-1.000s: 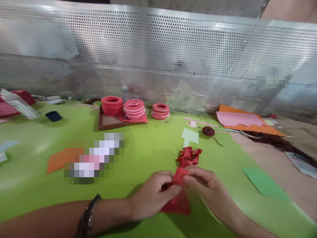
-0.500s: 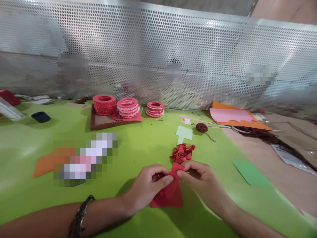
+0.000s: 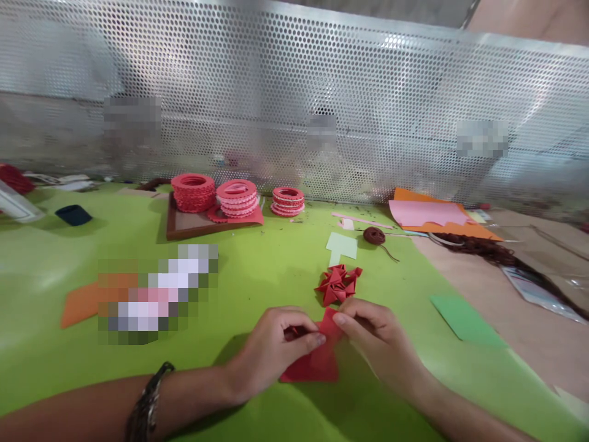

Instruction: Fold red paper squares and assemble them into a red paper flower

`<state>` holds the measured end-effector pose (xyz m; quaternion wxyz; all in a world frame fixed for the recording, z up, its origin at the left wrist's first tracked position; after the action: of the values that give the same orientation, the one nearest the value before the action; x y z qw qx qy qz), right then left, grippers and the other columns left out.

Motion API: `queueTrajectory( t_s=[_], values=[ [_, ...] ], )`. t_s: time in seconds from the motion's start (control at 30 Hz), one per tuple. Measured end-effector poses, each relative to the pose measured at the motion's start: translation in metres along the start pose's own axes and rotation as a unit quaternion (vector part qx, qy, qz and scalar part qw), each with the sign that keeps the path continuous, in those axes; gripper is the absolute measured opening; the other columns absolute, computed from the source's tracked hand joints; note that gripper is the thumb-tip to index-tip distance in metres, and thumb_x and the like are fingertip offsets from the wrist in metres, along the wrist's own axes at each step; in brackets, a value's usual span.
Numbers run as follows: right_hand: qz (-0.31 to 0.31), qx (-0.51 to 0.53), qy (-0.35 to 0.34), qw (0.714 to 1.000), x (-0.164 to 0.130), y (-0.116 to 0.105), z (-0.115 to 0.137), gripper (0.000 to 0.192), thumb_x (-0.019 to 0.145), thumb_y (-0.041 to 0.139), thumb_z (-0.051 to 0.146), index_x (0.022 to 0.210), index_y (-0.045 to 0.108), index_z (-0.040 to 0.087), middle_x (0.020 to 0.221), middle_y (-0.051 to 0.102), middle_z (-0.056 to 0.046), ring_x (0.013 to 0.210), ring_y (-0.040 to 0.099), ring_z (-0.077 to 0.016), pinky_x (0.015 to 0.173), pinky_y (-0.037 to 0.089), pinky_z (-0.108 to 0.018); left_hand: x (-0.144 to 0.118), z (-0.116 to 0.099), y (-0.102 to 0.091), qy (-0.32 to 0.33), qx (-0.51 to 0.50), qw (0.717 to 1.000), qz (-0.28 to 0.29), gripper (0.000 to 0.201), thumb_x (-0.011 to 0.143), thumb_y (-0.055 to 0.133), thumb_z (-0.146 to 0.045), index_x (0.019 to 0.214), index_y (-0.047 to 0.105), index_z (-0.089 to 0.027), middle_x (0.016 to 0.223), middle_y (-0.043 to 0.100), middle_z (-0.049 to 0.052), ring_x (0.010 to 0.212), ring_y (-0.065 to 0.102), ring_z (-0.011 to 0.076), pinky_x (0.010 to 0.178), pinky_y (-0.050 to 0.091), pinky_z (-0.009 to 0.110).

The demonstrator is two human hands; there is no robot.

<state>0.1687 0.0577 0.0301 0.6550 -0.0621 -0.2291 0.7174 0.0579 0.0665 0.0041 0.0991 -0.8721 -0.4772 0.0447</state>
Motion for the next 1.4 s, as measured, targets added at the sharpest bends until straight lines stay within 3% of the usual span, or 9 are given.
queueTrajectory(
  t_s=[0.13,0.3,0.47,0.6,0.73,0.97,1.17,1.4],
  values=[
    [-0.007,-0.011,-0.019,1.000,-0.001,0.003,0.001,0.037,0.082,0.044,0.041,0.052,0.038,0.019,0.050,0.037,0.004,0.046,0.036,-0.0088,0.043,0.032,-0.020,0.001,-0.004,-0.002,0.022,-0.007,1.000,-0.005,0.014,0.074,0.061,-0.022,0.065,0.065,-0.012,0.062,0.057,-0.002,0.058,0.048,0.0101,0.055,0.036,0.020],
    [0.084,-0.032,-0.045,0.995,-0.004,0.023,-0.001,0.038,0.088,0.033,0.041,0.058,0.040,0.018,0.054,0.040,0.003,0.048,0.037,-0.0088,0.045,0.032,-0.020,0.001,-0.001,-0.002,-0.007,-0.063,0.998,0.000,0.012,0.073,0.063,-0.022,0.064,0.065,-0.013,0.062,0.059,-0.003,0.057,0.049,0.0094,0.055,0.037,0.019],
    [0.063,-0.050,-0.048,0.996,-0.005,0.024,-0.004,0.043,0.087,0.033,0.047,0.054,0.034,0.019,0.050,0.036,0.004,0.045,0.032,-0.0076,0.043,0.029,-0.020,0.001,0.003,-0.001,-0.045,-0.074,0.996,0.001,0.011,0.070,0.065,-0.023,0.066,0.067,-0.013,0.064,0.062,-0.001,0.058,0.052,0.0103,0.055,0.039,0.020],
    [0.086,-0.014,-0.027,0.996,-0.006,0.028,-0.006,0.046,0.087,0.032,0.050,0.055,0.041,0.018,0.050,0.040,0.003,0.044,0.037,-0.0075,0.042,0.031,-0.019,0.002,0.003,-0.003,-0.041,-0.087,0.995,-0.018,0.011,0.070,0.065,-0.024,0.065,0.066,-0.014,0.062,0.062,-0.002,0.059,0.052,0.0105,0.057,0.040,0.020],
    [0.102,-0.008,-0.011,0.995,-0.008,0.031,-0.009,0.046,0.087,0.033,0.048,0.054,0.043,0.017,0.048,0.045,0.003,0.043,0.041,-0.0074,0.042,0.034,-0.018,0.003,0.003,-0.007,-0.037,-0.096,0.994,-0.028,0.014,0.072,0.062,-0.028,0.066,0.062,-0.015,0.059,0.058,-0.004,0.053,0.049,0.0095,0.053,0.038,0.020],
    [0.114,-0.048,-0.053,0.991,-0.011,0.032,0.001,0.036,0.088,0.036,0.034,0.057,0.043,0.017,0.051,0.047,0.003,0.045,0.042,-0.0069,0.044,0.034,-0.017,0.002,0.003,-0.009,-0.020,-0.101,0.994,-0.032,0.017,0.073,0.060,-0.030,0.065,0.060,-0.015,0.057,0.055,-0.005,0.051,0.048,0.0086,0.051,0.039,0.020],
    [0.108,-0.104,-0.076,0.986,-0.009,0.028,0.006,0.037,0.088,0.038,0.030,0.053,0.035,0.018,0.047,0.037,0.005,0.042,0.033,-0.0059,0.041,0.026,-0.018,0.003,0.004,-0.010,-0.025,-0.102,0.994,-0.044,0.014,0.073,0.060,-0.028,0.067,0.058,-0.016,0.061,0.058,-0.004,0.055,0.053,0.0094,0.052,0.041,0.020],
    [0.148,-0.122,-0.134,0.972,-0.013,0.032,0.013,0.034,0.088,0.040,0.030,0.058,0.047,0.015,0.052,0.042,0.004,0.045,0.035,-0.0062,0.045,0.028,-0.018,0.002,-0.001,-0.012,0.000,-0.076,0.997,-0.023,0.008,0.072,0.062,-0.024,0.071,0.060,-0.017,0.060,0.059,-0.005,0.052,0.051,0.0078,0.048,0.039,0.017]
  ],
)
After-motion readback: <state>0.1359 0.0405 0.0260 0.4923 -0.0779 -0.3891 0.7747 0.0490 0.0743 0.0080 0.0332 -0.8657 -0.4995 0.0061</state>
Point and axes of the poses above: each hand's wrist, its own x-axis towards the middle knuckle, its own y-axis out of the palm, z = x × y, the point moved 8 cm from there along x, towards the middle knuckle
